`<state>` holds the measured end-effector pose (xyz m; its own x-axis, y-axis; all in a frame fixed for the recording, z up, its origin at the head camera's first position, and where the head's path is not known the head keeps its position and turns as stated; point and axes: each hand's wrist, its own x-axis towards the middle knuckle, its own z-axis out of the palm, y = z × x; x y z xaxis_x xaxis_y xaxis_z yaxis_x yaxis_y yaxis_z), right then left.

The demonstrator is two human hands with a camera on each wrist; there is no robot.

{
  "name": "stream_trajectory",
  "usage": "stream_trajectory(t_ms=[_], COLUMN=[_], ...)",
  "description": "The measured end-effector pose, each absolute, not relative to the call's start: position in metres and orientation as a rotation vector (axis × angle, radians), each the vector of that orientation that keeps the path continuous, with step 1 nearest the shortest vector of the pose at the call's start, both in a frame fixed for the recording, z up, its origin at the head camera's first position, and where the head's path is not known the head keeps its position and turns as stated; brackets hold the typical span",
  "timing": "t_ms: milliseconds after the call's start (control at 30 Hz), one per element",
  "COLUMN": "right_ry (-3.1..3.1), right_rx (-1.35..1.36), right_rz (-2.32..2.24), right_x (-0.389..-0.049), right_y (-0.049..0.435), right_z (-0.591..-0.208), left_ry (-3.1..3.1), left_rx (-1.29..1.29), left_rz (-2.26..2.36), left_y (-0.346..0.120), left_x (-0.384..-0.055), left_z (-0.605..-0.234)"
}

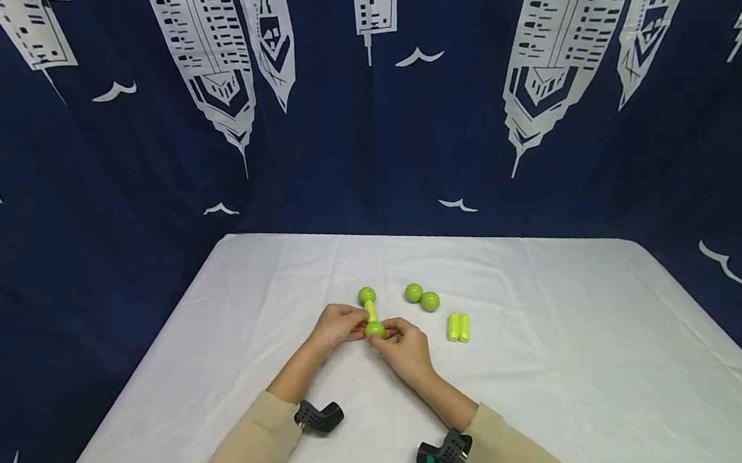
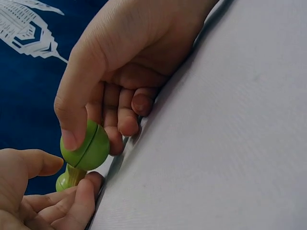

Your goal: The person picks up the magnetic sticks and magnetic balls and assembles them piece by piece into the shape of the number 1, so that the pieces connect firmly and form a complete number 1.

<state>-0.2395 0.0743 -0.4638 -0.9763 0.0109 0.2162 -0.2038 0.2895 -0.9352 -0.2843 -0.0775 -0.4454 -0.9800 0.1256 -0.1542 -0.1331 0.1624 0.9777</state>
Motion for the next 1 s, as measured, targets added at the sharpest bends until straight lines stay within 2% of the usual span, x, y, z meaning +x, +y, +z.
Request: stream_trajectory(t_ms=[600, 1000], right_ry=[-2.365, -2.412], right_rx=[0.182, 0.182], right_rz=[1.768, 1.747], right_x=[-0.238, -0.239], right_y=[0.077, 0.078], right_z=[-0.463, -0.462], left_ry=[1.969, 1.918], left_rx=[-0.117, -0.197], left_rz=[1.922, 1.97], left_y=[-0.074, -0.072], left_x=[-0.264, -0.268], left_z=[-0.441, -0.44])
